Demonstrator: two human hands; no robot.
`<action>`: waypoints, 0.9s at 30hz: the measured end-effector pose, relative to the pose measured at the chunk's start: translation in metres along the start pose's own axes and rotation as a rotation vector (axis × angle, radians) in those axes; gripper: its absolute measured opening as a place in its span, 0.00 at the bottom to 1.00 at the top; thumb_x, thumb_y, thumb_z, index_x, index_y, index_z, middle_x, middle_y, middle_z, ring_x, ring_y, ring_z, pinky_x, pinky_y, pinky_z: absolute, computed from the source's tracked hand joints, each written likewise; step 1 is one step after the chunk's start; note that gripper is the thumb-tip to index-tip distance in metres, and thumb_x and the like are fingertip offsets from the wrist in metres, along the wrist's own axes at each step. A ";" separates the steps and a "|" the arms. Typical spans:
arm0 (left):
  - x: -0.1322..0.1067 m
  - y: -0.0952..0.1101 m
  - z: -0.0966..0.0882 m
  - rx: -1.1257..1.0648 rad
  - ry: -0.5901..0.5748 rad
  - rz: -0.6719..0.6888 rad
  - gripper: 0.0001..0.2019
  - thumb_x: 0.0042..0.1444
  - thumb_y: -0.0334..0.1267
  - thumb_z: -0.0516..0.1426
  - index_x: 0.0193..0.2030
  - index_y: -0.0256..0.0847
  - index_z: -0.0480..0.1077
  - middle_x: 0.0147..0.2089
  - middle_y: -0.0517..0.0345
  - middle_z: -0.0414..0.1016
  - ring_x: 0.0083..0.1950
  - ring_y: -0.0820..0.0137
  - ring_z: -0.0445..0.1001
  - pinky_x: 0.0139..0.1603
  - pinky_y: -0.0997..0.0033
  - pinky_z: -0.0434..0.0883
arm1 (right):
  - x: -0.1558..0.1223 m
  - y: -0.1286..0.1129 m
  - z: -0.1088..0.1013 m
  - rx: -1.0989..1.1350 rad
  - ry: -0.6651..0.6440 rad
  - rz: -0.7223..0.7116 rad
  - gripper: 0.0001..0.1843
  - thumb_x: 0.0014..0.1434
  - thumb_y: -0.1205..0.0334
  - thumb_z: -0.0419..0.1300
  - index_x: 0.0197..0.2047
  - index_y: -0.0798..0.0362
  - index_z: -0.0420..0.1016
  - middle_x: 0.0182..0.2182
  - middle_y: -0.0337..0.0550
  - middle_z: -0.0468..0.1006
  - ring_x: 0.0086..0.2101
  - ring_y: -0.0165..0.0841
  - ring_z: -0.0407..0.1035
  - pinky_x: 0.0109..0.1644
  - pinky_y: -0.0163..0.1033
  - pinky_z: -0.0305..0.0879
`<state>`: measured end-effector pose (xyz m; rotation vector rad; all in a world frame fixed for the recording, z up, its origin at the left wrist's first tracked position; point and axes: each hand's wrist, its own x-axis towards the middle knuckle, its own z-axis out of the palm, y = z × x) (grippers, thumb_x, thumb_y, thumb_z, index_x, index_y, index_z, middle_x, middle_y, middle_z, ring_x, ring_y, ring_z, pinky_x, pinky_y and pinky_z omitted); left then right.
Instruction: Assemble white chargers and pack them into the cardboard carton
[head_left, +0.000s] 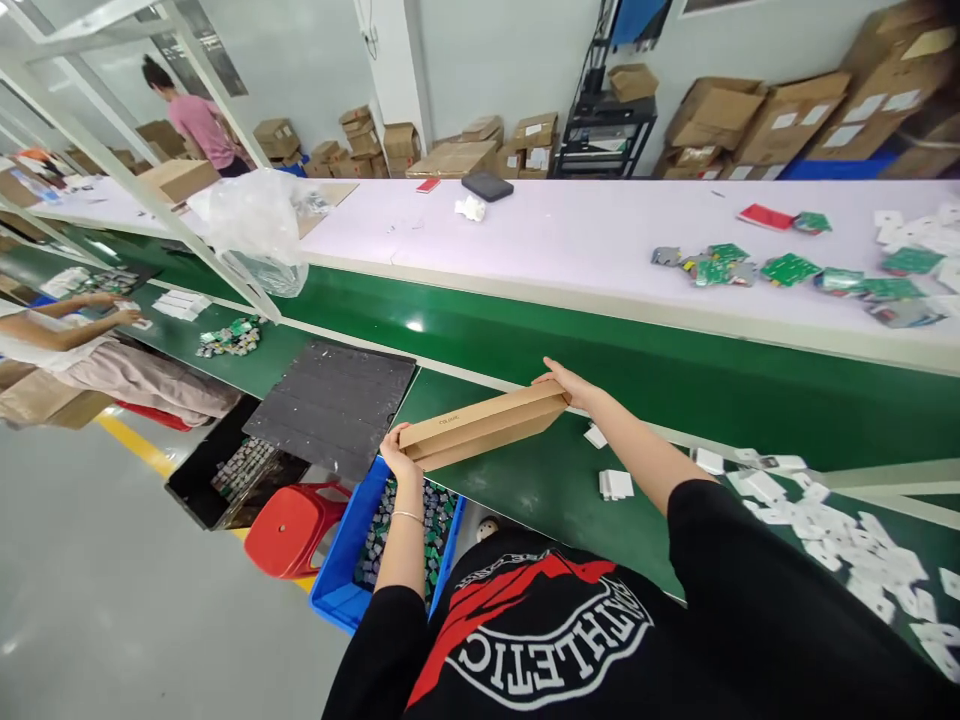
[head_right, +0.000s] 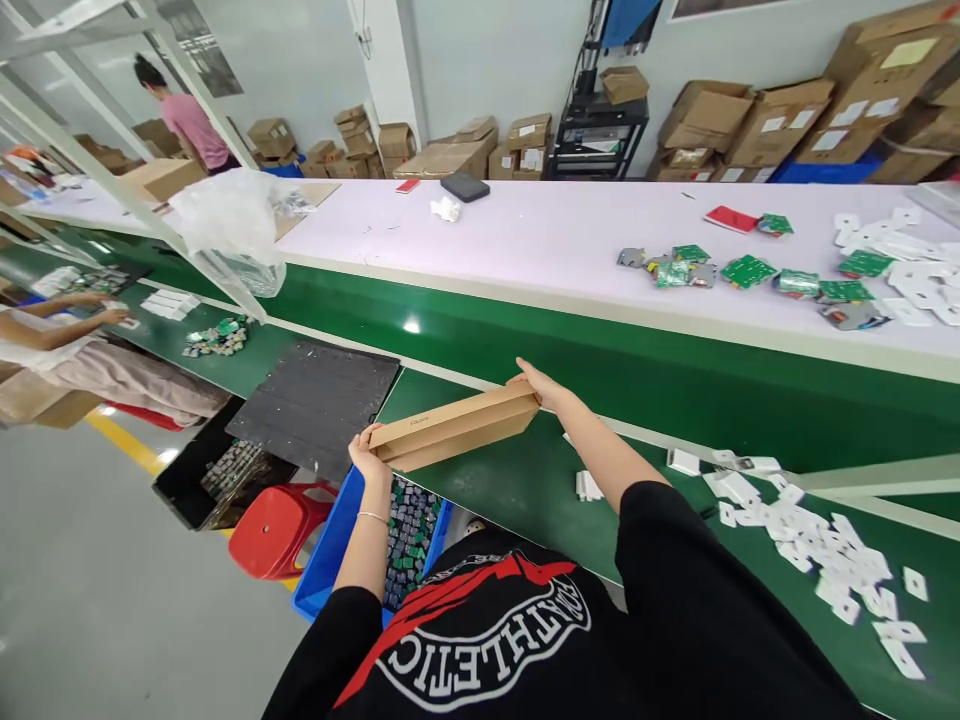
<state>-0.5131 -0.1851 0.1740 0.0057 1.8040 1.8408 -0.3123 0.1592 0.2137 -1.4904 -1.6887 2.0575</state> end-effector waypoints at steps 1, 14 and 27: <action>0.000 -0.001 -0.001 -0.019 0.035 0.020 0.32 0.60 0.61 0.37 0.47 0.43 0.74 0.44 0.53 0.81 0.49 0.58 0.78 0.47 0.65 0.73 | -0.003 0.004 0.000 0.061 0.000 -0.031 0.38 0.58 0.21 0.52 0.31 0.49 0.78 0.39 0.57 0.84 0.43 0.52 0.77 0.45 0.50 0.74; 0.025 -0.019 0.000 -0.145 0.213 0.059 0.31 0.51 0.68 0.44 0.41 0.44 0.69 0.37 0.54 0.73 0.36 0.59 0.71 0.39 0.65 0.63 | 0.002 0.038 0.022 0.434 0.205 -0.319 0.39 0.58 0.17 0.40 0.34 0.45 0.67 0.30 0.44 0.84 0.41 0.45 0.79 0.44 0.43 0.72; 0.001 -0.001 -0.021 0.160 -0.042 0.130 0.23 0.56 0.60 0.59 0.46 0.43 0.72 0.44 0.54 0.76 0.42 0.64 0.73 0.41 0.71 0.67 | 0.039 -0.006 -0.005 -0.373 -0.036 -0.088 0.20 0.66 0.42 0.62 0.36 0.52 0.78 0.41 0.50 0.83 0.41 0.40 0.73 0.48 0.42 0.68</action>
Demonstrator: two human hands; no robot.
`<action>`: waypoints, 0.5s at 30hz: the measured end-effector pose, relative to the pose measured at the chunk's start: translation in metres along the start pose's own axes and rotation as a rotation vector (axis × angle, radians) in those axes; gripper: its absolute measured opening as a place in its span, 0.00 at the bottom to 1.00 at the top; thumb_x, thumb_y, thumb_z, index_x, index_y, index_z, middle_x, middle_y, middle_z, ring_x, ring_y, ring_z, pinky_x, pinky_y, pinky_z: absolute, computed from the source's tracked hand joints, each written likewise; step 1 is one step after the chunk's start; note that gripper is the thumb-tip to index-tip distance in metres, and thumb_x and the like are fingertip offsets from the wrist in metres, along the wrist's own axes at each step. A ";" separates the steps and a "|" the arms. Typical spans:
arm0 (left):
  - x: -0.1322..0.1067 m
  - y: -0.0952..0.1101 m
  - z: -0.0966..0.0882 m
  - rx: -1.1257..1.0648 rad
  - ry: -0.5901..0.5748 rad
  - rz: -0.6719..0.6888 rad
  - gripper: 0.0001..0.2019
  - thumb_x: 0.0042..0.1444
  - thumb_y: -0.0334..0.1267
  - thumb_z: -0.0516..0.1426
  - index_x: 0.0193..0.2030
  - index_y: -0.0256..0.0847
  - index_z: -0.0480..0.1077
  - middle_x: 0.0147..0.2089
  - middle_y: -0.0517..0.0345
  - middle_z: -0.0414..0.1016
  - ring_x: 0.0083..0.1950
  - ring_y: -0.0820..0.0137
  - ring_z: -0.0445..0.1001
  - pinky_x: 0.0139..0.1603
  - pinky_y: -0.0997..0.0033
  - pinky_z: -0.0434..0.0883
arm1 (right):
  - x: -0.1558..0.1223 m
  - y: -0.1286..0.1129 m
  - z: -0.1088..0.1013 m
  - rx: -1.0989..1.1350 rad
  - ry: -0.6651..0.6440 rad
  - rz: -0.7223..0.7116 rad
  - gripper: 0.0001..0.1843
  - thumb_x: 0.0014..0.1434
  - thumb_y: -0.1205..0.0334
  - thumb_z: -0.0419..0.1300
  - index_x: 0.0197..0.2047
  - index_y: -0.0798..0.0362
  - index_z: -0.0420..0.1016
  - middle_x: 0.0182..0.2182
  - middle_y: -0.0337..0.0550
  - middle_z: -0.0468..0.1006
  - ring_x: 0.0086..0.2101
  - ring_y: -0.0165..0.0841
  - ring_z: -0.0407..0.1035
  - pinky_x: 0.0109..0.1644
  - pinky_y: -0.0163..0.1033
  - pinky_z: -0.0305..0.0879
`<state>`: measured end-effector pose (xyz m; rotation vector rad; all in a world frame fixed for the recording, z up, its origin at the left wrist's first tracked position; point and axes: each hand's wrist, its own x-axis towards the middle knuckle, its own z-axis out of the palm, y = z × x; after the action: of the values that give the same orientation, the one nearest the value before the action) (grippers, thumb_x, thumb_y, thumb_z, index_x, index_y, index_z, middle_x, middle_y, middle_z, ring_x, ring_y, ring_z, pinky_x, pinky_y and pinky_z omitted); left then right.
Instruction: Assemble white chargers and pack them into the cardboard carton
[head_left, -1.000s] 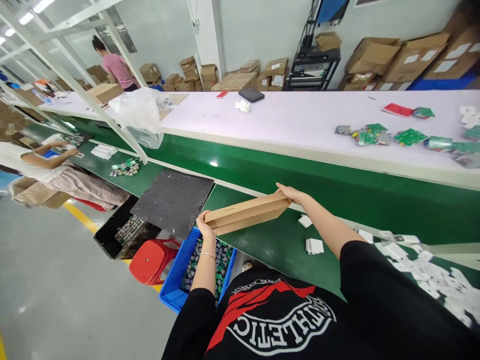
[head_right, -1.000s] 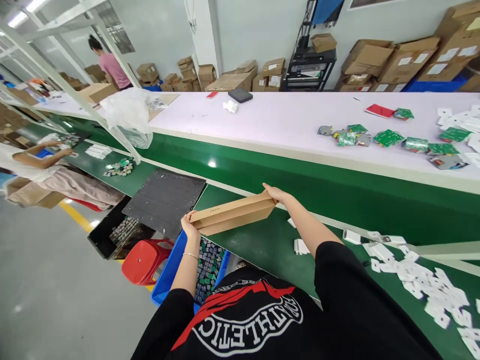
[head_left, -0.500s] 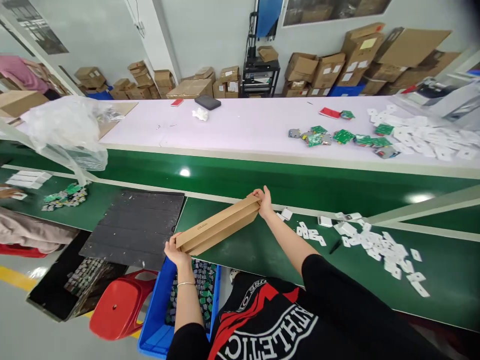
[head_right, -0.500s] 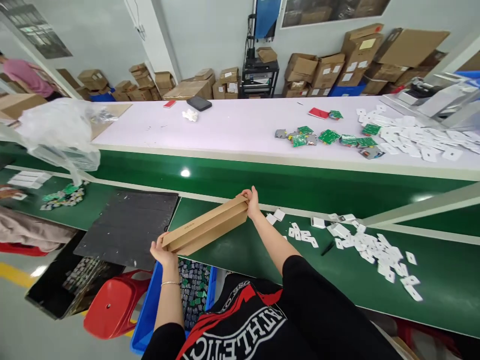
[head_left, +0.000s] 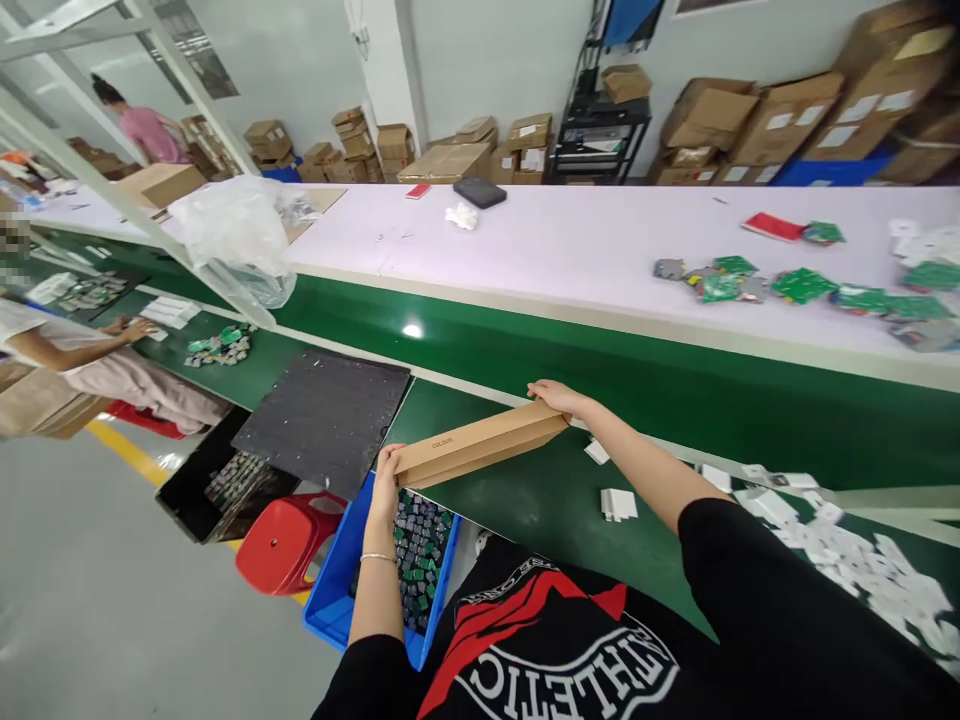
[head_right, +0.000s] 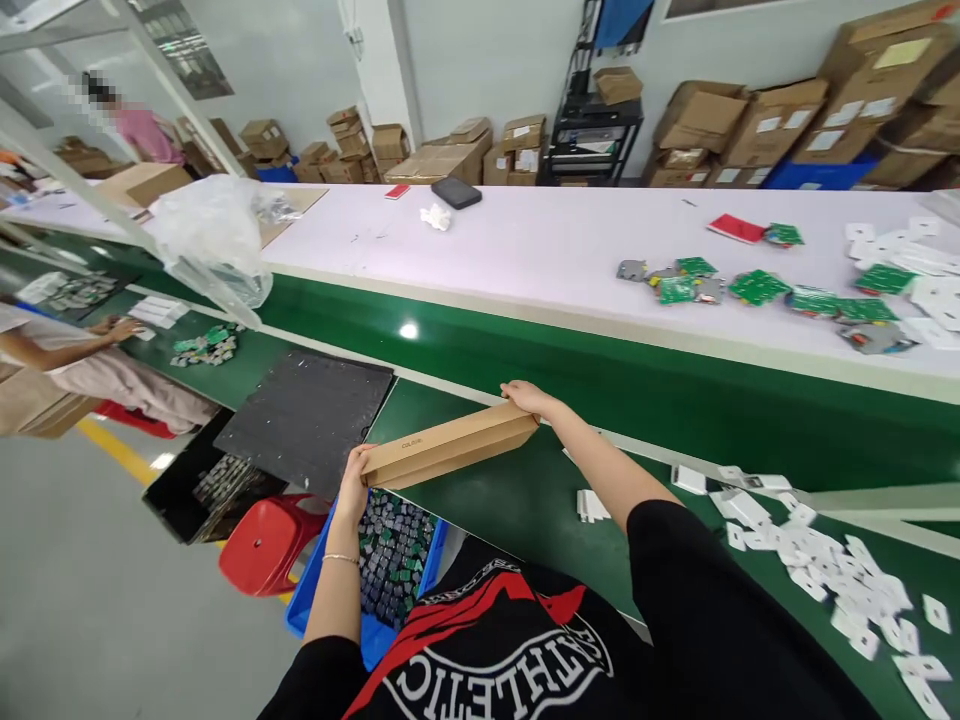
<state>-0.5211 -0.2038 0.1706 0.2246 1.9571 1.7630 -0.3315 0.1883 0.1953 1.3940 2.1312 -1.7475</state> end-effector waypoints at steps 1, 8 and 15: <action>-0.002 0.001 -0.003 0.034 -0.024 0.000 0.23 0.58 0.60 0.58 0.48 0.44 0.72 0.46 0.53 0.77 0.43 0.63 0.73 0.42 0.70 0.68 | 0.000 0.000 0.002 -0.068 -0.003 -0.010 0.20 0.66 0.43 0.62 0.36 0.52 0.79 0.42 0.50 0.82 0.42 0.42 0.73 0.48 0.43 0.68; -0.020 0.000 -0.023 0.238 -0.142 0.042 0.25 0.66 0.63 0.54 0.56 0.46 0.72 0.55 0.52 0.76 0.55 0.59 0.72 0.56 0.63 0.70 | -0.018 0.017 0.009 -0.345 0.008 -0.097 0.26 0.71 0.38 0.50 0.43 0.49 0.80 0.49 0.53 0.82 0.42 0.46 0.74 0.40 0.42 0.67; -0.037 -0.015 -0.031 0.270 -0.189 0.109 0.28 0.69 0.61 0.52 0.66 0.44 0.66 0.68 0.45 0.68 0.67 0.55 0.67 0.71 0.55 0.63 | -0.036 0.032 0.019 -0.407 0.135 -0.190 0.26 0.73 0.41 0.43 0.45 0.45 0.79 0.48 0.45 0.84 0.48 0.46 0.74 0.47 0.44 0.65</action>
<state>-0.5001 -0.2499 0.1668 0.5786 2.0707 1.4753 -0.2982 0.1506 0.1840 1.2630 2.5766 -1.1911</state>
